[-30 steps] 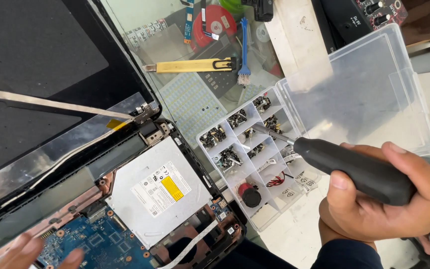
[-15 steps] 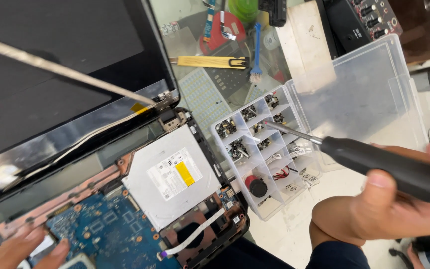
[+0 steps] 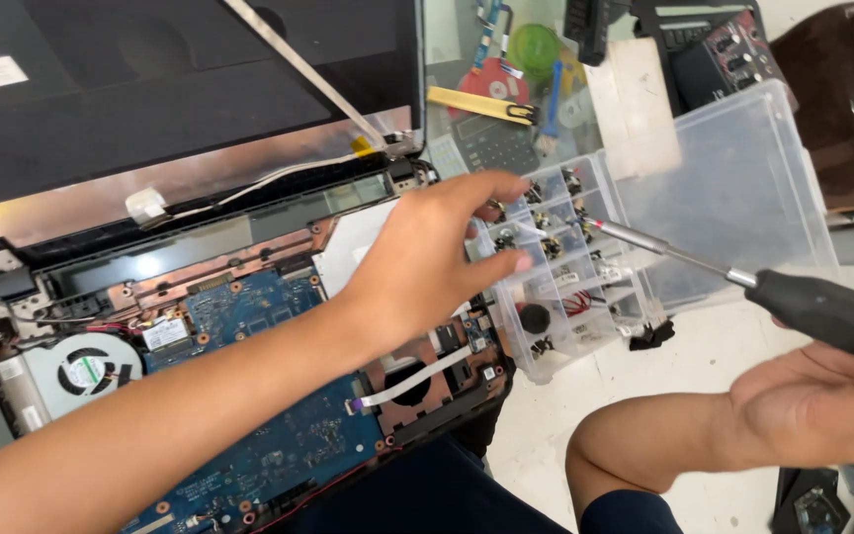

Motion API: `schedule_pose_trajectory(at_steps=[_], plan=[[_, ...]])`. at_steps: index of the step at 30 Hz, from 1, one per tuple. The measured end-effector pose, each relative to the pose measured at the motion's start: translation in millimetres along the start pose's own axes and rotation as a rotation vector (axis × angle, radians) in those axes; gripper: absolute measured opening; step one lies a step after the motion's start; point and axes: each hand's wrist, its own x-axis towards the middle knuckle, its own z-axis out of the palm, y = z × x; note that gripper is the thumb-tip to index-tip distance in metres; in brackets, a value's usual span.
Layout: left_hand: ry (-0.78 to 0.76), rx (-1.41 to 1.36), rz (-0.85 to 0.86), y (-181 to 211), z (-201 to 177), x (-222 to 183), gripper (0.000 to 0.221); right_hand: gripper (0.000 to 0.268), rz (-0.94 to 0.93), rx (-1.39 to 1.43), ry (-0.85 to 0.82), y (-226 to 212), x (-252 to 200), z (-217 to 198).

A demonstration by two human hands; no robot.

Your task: Securing a motherboard and internal components into a laptop chassis by connecting cables and fastening screws.

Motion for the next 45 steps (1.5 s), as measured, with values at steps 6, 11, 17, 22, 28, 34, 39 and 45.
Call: schedule_pose_trajectory(at_steps=[6, 11, 17, 22, 28, 34, 39, 45], plan=[[-0.060, -0.161, 0.047, 1.0, 45.0, 37.2, 0.044, 0.039, 0.156, -0.001, 0.167, -0.3, -4.7, -11.2], [0.019, -0.254, 0.141, 7.3, 57.8, 47.6, 0.007, 0.052, 0.267, -0.066, 0.244, -2.2, -0.2, -5.6], [0.026, -0.132, 0.100, -1.3, 63.1, 52.9, 0.004, 0.050, 0.340, -0.067, 0.251, 7.9, -5.3, -9.2], [0.029, 0.403, 0.287, -26.2, 71.9, 58.6, 0.008, 0.055, 0.377, -0.091, 0.293, 8.9, -3.8, -5.7], [0.066, 0.534, 0.255, -23.6, 73.6, 58.2, 0.025, 0.054, 0.355, -0.062, 0.254, 19.0, -13.7, -11.2], [0.111, 0.140, 0.179, -7.9, 72.8, 58.4, 0.017, 0.054, 0.386, -0.047, 0.287, 18.7, -16.0, -8.1], [0.130, 0.089, 0.195, -7.6, 74.6, 58.7, 0.005, 0.053, 0.397, -0.040, 0.298, 21.4, -17.5, -10.8], [0.153, 0.104, 0.265, -11.2, 72.7, 55.5, 0.004, 0.052, 0.391, -0.054, 0.294, 23.5, -19.2, -12.5]])
